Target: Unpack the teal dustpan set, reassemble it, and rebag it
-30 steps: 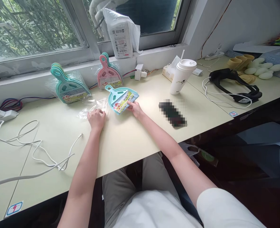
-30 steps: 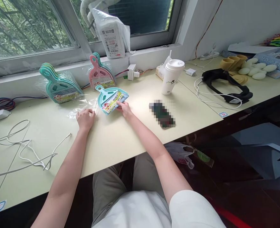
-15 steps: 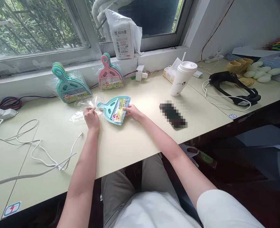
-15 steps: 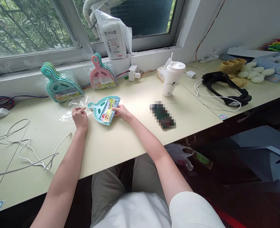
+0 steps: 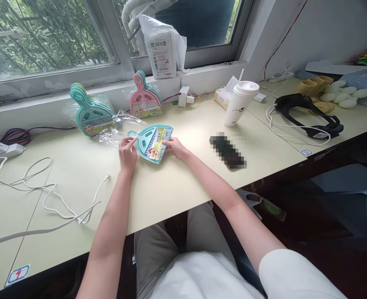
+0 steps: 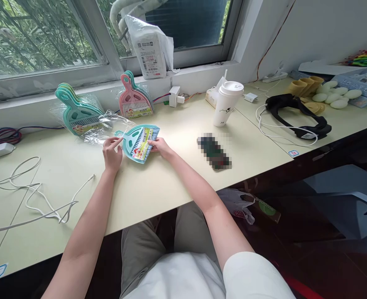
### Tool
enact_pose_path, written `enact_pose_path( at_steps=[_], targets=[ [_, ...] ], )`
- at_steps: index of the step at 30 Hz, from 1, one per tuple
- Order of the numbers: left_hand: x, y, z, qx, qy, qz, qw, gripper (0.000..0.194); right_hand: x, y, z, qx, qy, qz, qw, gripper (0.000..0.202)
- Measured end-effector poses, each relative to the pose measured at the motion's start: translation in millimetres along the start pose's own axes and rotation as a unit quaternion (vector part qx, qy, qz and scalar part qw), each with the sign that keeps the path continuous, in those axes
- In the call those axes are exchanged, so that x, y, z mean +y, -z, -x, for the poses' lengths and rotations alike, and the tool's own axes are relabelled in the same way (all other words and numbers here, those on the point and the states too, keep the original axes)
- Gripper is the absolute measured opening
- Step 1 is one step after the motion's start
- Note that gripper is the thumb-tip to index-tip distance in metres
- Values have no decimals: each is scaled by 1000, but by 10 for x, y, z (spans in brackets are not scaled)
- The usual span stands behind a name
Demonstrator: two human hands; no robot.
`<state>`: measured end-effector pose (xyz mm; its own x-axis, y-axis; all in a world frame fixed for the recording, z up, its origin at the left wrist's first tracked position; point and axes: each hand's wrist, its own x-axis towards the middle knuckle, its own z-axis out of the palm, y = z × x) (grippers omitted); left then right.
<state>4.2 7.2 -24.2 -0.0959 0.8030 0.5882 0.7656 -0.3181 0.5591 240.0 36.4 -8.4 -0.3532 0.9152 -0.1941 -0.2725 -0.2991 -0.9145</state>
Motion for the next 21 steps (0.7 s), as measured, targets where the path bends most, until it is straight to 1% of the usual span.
enact_pose_path(
  at_steps=[4, 6, 8, 11, 13, 17, 19, 21],
  targets=[
    [-98, 61, -3, 41, 10, -29, 999, 50, -42, 75, -35, 8, 16, -13, 1000, 8],
    [-129, 81, -2, 50, 13, -36, 998, 53, -76, 118, -42, 21, 27, -28, 999, 9],
    [-116, 85, 1, 50, 21, -47, 997, 57, -106, 154, -41, 28, 36, -41, 998, 8],
    [-32, 69, 1, 40, 40, -55, 997, 63, -121, 180, -30, 16, 36, -39, 998, 7],
    [27, 55, -6, 27, 38, -38, 998, 66, -106, 172, -20, -4, 22, -21, 1000, 6],
    [80, 33, -24, 13, 2, 32, 999, 66, -47, 106, 0, -48, -7, 15, 999, 6],
    [86, 24, -28, 7, -13, 64, 998, 66, -25, 68, 4, -44, -6, 17, 999, 5],
    [94, 19, -26, -5, -14, 83, 996, 67, -17, 44, 0, -17, 0, 7, 1000, 5]
  ],
)
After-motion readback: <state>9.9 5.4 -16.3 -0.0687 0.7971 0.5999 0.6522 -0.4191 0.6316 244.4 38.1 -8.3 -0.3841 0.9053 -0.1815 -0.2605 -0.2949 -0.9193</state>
